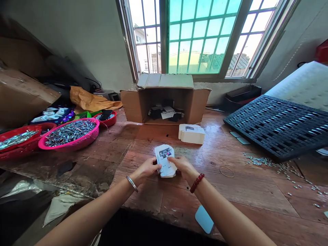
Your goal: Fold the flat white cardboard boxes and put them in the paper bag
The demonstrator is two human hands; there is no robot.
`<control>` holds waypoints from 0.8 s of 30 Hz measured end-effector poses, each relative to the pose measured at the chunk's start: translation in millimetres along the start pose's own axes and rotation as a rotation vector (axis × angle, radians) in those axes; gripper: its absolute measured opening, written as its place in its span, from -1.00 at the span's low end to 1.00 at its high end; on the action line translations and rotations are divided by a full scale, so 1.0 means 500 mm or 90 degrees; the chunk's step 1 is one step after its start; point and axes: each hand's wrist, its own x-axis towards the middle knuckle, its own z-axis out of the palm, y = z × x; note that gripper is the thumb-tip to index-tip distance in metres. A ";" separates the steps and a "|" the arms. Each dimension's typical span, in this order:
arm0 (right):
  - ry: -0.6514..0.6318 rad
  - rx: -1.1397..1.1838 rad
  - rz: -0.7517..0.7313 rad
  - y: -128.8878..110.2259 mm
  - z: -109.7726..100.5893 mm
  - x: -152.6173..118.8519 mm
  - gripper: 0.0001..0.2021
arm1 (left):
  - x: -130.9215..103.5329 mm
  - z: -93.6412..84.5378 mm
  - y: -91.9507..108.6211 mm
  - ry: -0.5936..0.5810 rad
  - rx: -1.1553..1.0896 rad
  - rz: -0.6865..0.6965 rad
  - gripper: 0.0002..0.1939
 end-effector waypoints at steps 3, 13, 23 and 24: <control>0.019 -0.057 0.017 -0.013 0.006 0.002 -0.84 | -0.013 -0.002 0.008 -0.001 -0.055 -0.017 -0.83; 0.164 -0.306 -0.160 -0.074 0.034 -0.055 -0.76 | -0.037 -0.008 0.016 -0.061 -0.224 -0.056 -0.80; 0.125 -0.580 -0.305 -0.030 0.053 -0.097 -0.34 | -0.058 0.009 0.027 -0.045 -0.313 -0.066 -0.65; 0.117 -0.583 -0.322 -0.015 0.060 -0.104 -0.33 | -0.058 0.012 0.027 -0.040 -0.315 -0.064 -0.65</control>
